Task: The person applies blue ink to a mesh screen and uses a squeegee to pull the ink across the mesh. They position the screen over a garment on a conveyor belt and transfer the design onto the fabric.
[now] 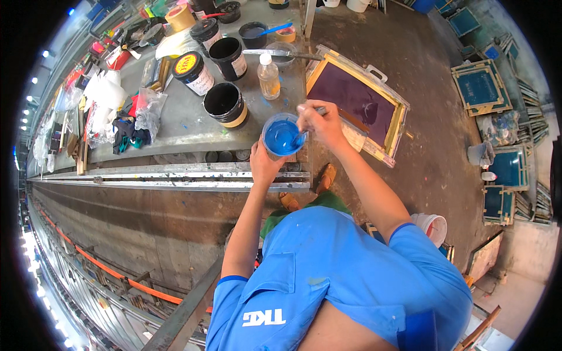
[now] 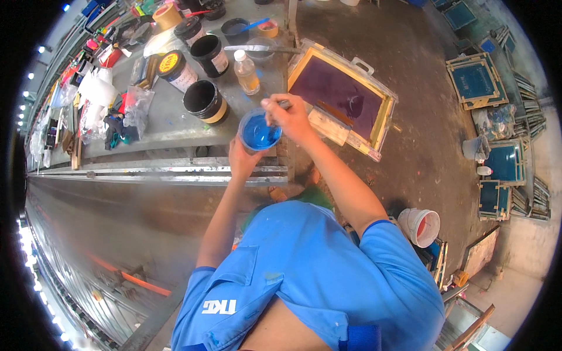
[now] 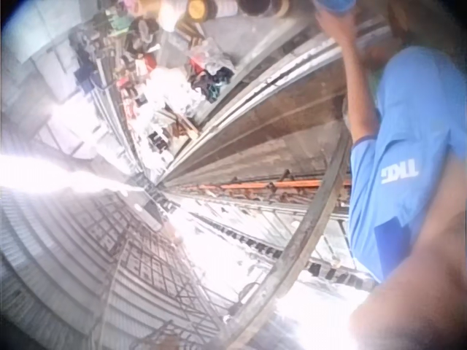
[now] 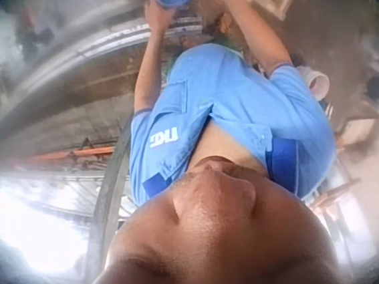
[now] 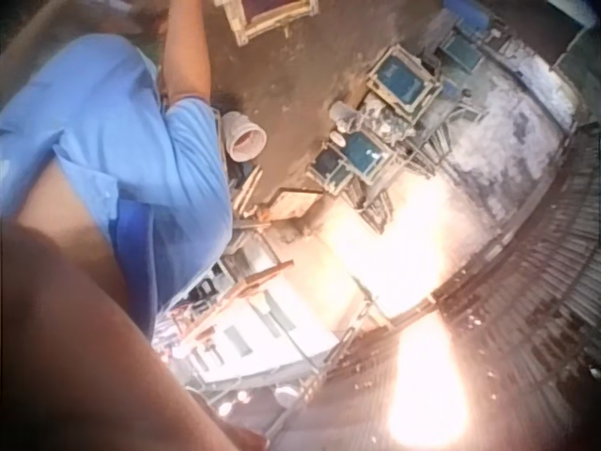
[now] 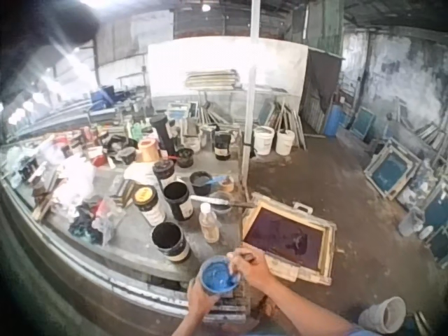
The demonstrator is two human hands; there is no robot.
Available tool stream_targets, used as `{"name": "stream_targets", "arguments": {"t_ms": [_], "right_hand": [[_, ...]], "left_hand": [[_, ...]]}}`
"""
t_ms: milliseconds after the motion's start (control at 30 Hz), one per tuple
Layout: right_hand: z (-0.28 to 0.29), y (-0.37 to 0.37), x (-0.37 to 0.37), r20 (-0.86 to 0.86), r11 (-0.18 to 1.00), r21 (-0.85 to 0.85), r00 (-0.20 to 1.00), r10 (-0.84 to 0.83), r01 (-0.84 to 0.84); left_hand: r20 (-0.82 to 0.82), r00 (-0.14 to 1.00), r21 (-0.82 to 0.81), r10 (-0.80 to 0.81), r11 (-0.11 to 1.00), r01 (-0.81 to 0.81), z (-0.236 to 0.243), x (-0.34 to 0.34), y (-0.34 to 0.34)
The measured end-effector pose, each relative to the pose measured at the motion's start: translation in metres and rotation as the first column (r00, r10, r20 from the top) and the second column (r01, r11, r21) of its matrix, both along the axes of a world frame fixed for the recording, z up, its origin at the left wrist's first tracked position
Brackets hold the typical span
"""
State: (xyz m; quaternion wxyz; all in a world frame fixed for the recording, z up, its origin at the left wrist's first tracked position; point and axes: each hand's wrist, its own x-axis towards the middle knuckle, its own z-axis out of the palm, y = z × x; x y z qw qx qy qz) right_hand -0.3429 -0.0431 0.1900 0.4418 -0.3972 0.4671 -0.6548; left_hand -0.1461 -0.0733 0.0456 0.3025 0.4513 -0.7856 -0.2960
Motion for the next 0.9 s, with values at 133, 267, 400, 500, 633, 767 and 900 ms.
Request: {"name": "stream_targets", "arguments": {"t_ms": [133, 267, 400, 500, 633, 767, 900], "right_hand": [[-0.01, -0.011, 0.013, 0.178, 0.985, -0.135, 0.98, -0.085, 0.109], [-0.02, -0.013, 0.017, 0.093, 0.983, -0.172, 0.994, -0.053, 0.069], [-0.001, 0.005, 0.009, 0.096, 0.992, 0.032, 0.988, 0.12, -0.123], [-0.007, 0.0, 0.0, -0.046, 0.995, -0.054, 0.995, -0.084, 0.081], [-0.011, 0.002, 0.004, 0.082, 0.995, -0.091, 0.995, 0.052, -0.044], [-0.009, 0.004, -0.004, -0.011, 0.991, -0.061, 0.993, -0.116, 0.115], [-0.026, 0.003, 0.006, 0.03, 0.993, -0.109, 0.999, -0.032, 0.035]], "left_hand": [[0.052, 0.999, 0.002, -0.003, 1.0, 0.003, 0.0, -0.004, 0.001], [0.011, 1.0, -0.104, 0.002, 0.995, -0.001, -0.004, -0.003, -0.001], [0.035, 0.999, -0.087, 0.002, 0.996, 0.001, 0.003, -0.001, 0.001], [0.027, 0.999, -0.076, -0.021, 0.997, 0.023, 0.003, -0.002, 0.001], [0.051, 0.999, -0.043, -0.008, 0.999, 0.01, -0.001, -0.002, 0.001], [0.072, 0.997, -0.041, -0.008, 0.999, 0.011, -0.003, -0.004, -0.001], [0.028, 1.0, -0.084, 0.01, 0.996, -0.008, -0.005, -0.006, 0.0]]}}
